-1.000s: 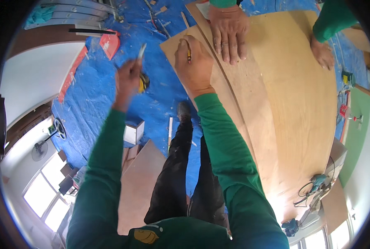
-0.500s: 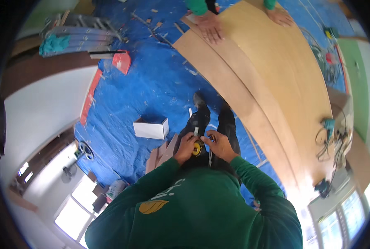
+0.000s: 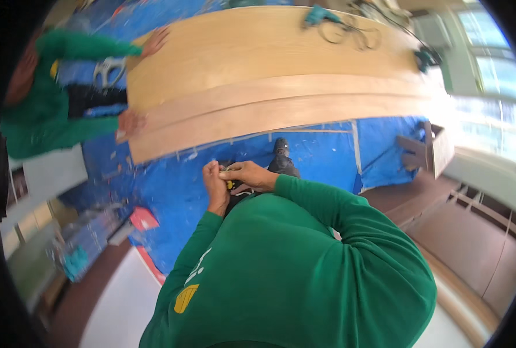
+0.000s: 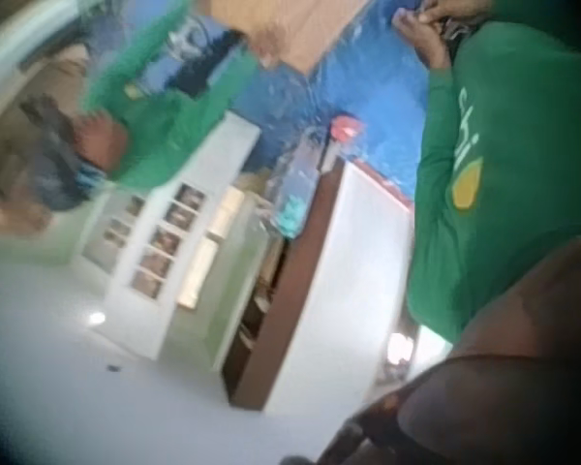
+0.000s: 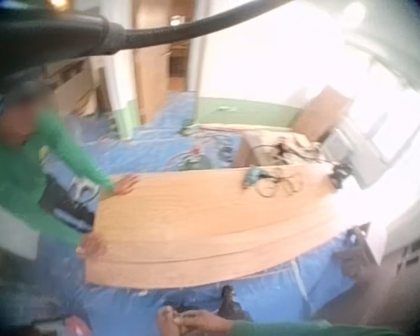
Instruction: The person measures and marks a large wooden board using a tape measure and pencil. They then use a power drill to drive screws into the board, securing a smaller wooden piece to it. The person works on a blue protective sheet covering the floor.
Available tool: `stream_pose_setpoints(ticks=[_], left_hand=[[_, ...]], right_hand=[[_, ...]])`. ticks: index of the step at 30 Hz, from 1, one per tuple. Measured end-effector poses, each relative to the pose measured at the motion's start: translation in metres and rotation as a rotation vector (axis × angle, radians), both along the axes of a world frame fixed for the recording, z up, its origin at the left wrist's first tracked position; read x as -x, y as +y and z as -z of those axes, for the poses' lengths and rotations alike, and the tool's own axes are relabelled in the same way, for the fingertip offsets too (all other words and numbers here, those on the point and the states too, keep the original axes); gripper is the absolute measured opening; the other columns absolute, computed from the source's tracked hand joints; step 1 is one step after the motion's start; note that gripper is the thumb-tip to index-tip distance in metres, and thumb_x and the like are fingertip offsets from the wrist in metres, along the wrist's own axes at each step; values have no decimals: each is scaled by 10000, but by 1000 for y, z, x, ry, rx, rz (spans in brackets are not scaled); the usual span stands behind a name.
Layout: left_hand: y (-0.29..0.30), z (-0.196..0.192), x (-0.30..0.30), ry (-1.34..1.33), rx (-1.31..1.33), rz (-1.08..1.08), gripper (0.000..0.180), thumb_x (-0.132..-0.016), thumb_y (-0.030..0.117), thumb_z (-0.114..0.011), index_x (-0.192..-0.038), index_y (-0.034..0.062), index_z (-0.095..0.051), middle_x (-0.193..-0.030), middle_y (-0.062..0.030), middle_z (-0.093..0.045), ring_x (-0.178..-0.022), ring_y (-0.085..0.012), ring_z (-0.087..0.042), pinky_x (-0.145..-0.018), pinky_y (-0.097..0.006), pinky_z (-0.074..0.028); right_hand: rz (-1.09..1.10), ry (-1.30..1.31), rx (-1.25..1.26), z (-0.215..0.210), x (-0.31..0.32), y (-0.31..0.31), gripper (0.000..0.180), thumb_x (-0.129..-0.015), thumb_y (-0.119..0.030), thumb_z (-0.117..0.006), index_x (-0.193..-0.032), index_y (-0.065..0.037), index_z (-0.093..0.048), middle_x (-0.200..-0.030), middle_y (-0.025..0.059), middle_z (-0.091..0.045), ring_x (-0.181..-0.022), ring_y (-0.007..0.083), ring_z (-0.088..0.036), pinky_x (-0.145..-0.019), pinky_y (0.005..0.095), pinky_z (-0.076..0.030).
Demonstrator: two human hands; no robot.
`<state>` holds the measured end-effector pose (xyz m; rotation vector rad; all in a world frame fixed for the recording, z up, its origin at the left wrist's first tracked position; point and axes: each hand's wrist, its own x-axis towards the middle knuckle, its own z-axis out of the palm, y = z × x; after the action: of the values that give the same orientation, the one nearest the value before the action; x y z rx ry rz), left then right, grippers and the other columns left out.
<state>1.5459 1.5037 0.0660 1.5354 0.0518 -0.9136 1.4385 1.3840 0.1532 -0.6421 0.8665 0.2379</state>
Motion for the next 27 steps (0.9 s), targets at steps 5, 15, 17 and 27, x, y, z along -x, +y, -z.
stream_pose_setpoints(ticks=[5,15,17,27], left_hand=[[-26,-30,26,-153,-65,446,405,-1147,311,-549,-1026,-24,-742,-1130,-150,-689,-1020,-226,-642,-910,-386,-516],[-125,-94,177,89,-56,1040,555,-992,129,-806,-1480,-46,-608,-1316,-113,-726,-1121,-186,-718,-1035,-331,-577],[-151,-101,197,111,-56,1186,532,-987,139,-814,-1455,-33,-630,-1299,-107,-733,-1131,-183,-716,-1040,-336,-574],[-313,-67,211,136,-215,1160,436,-1020,210,-795,-1370,9,-630,-1176,-77,-736,-1083,-191,-717,-892,-378,-625]], right_hand=[[141,-165,-50,4,66,-26,700,-1000,-425,-817,-1465,57,-612,-1383,174,-658,-1210,283,-671,-950,467,-639],[148,-43,27,-12,279,-114,650,-1023,-547,-751,-1282,49,-745,-1181,155,-760,-963,263,-734,-805,380,-648],[229,-52,16,-23,313,-121,658,-1024,-555,-745,-1259,61,-748,-1189,173,-759,-943,262,-744,-797,369,-651],[679,246,387,24,453,-121,628,-1099,-484,-621,-1407,61,-678,-1209,184,-755,-1053,246,-751,-859,378,-630]])
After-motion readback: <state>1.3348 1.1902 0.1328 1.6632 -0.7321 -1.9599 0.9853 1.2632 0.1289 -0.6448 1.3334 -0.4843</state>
